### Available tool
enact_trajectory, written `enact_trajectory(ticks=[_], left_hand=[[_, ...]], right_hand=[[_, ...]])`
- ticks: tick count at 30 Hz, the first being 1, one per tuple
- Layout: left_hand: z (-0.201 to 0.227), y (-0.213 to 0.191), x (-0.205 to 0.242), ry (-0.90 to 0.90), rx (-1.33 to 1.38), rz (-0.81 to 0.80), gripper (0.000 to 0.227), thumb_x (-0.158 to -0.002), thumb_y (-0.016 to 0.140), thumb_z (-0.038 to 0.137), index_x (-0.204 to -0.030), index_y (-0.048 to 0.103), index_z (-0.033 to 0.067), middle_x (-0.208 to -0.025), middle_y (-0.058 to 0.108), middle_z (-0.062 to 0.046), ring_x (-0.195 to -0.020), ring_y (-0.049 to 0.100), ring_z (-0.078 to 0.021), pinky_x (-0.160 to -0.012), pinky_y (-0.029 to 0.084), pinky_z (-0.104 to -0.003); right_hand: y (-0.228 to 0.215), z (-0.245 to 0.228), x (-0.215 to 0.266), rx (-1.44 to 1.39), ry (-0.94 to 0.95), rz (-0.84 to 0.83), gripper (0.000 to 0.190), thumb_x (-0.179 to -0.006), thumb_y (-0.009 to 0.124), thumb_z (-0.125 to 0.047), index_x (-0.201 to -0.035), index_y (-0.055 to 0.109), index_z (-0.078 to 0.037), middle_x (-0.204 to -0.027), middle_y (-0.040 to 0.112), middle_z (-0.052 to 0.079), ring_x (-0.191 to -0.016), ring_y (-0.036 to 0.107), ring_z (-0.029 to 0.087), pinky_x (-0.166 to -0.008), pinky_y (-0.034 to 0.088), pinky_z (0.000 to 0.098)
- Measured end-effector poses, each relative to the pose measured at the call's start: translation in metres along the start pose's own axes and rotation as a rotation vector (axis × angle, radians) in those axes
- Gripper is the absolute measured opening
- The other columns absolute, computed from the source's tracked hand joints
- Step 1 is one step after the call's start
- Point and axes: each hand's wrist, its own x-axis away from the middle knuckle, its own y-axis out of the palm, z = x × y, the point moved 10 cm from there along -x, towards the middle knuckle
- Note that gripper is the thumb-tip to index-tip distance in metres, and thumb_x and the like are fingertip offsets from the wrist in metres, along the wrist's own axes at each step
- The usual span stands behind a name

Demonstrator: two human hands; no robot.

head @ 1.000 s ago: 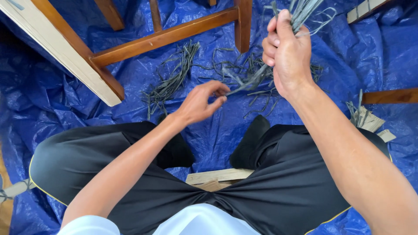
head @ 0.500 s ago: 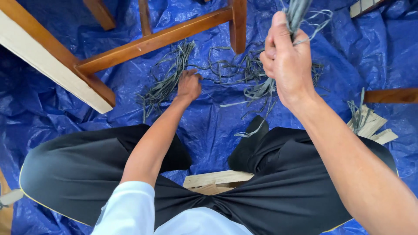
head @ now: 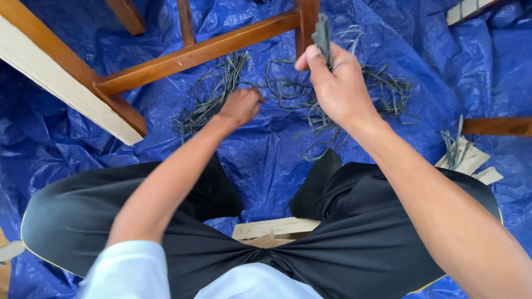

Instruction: Bundle thin plastic strips and tie them to a wooden chair.

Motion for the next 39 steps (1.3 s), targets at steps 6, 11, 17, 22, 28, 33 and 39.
enact_trajectory(ticks=[6, 11, 17, 22, 28, 33, 39], left_hand=[[0.111, -0.167, 0.036, 0.385, 0.022, 0.058, 0.014, -0.086, 0.063, 0.004, -0.096, 0.073, 0.0082, -0.1, 0.071, -0.012, -0.096, 0.067, -0.0367, -0.08, 0.051, -0.047], [0.166, -0.233, 0.077, 0.542, 0.02, 0.233, 0.01, -0.091, 0.067, 0.007, -0.101, 0.066, 0.0059, -0.093, 0.067, -0.011, -0.089, 0.066, -0.034, -0.08, 0.049, -0.045], [0.159, -0.265, 0.087, 0.536, 0.242, 0.366, 0.015, -0.088, 0.076, 0.006, -0.097, 0.064, 0.0063, -0.094, 0.065, -0.01, -0.092, 0.065, -0.033, -0.079, 0.049, -0.043], [0.12, -0.246, 0.073, 0.259, 0.598, 0.416, 0.017, -0.094, 0.078, 0.007, -0.106, 0.066, 0.006, -0.098, 0.07, -0.006, -0.092, 0.071, -0.0203, -0.083, 0.057, -0.034], [0.12, -0.148, 0.066, 0.116, 1.362, 0.388, 0.041, -0.111, 0.058, 0.033, -0.141, 0.054, 0.0064, -0.125, 0.061, -0.003, -0.117, 0.059, -0.0124, -0.105, 0.052, -0.03], [0.184, -0.105, 0.085, 0.154, 1.336, 0.111, 0.052, -0.096, 0.069, 0.04, -0.13, 0.053, 0.0043, -0.092, 0.065, -0.005, -0.081, 0.062, -0.0141, -0.072, 0.053, -0.033], [0.16, -0.063, 0.094, -0.02, 1.116, 0.19, 0.031, -0.111, 0.054, 0.03, -0.101, 0.066, 0.0039, -0.07, 0.056, -0.007, -0.066, 0.052, -0.015, -0.061, 0.045, -0.037]], right_hand=[[0.02, 0.001, -0.003, 0.285, -0.166, -0.015, 0.026, -0.111, 0.047, -0.017, -0.102, 0.066, -0.001, -0.082, 0.069, 0.001, -0.072, 0.068, 0.007, -0.063, 0.054, 0.0265], [0.042, -0.011, 0.003, 0.392, -0.233, -0.101, 0.019, -0.109, 0.047, -0.009, -0.105, 0.062, 0.002, -0.091, 0.072, 0.009, -0.084, 0.071, 0.015, -0.073, 0.055, 0.0309], [0.053, 0.019, -0.003, 0.182, 0.05, -0.187, 0.03, -0.109, 0.044, -0.023, -0.088, 0.057, -0.006, -0.072, 0.059, -0.001, -0.062, 0.055, 0.008, -0.056, 0.046, 0.028], [0.054, 0.012, 0.003, 0.066, 0.088, -0.165, 0.037, -0.109, 0.049, -0.039, -0.088, 0.064, -0.014, -0.065, 0.044, -0.008, -0.058, 0.037, 0.004, -0.052, 0.031, 0.0264], [0.062, 0.018, 0.004, 0.01, 0.088, -0.247, 0.042, -0.105, 0.06, -0.043, -0.077, 0.05, -0.013, -0.065, 0.044, -0.007, -0.055, 0.039, 0.004, -0.047, 0.031, 0.0259], [0.057, 0.021, 0.004, -0.341, 0.275, -0.192, 0.047, -0.106, 0.058, -0.042, -0.072, 0.042, -0.015, -0.061, 0.034, -0.008, -0.046, 0.03, 0.004, -0.041, 0.022, 0.0243], [0.05, 0.013, -0.001, -0.276, 0.211, -0.088, 0.048, -0.107, 0.057, -0.043, -0.071, 0.038, -0.017, -0.06, 0.032, -0.007, -0.047, 0.03, 0.004, -0.041, 0.022, 0.025]])
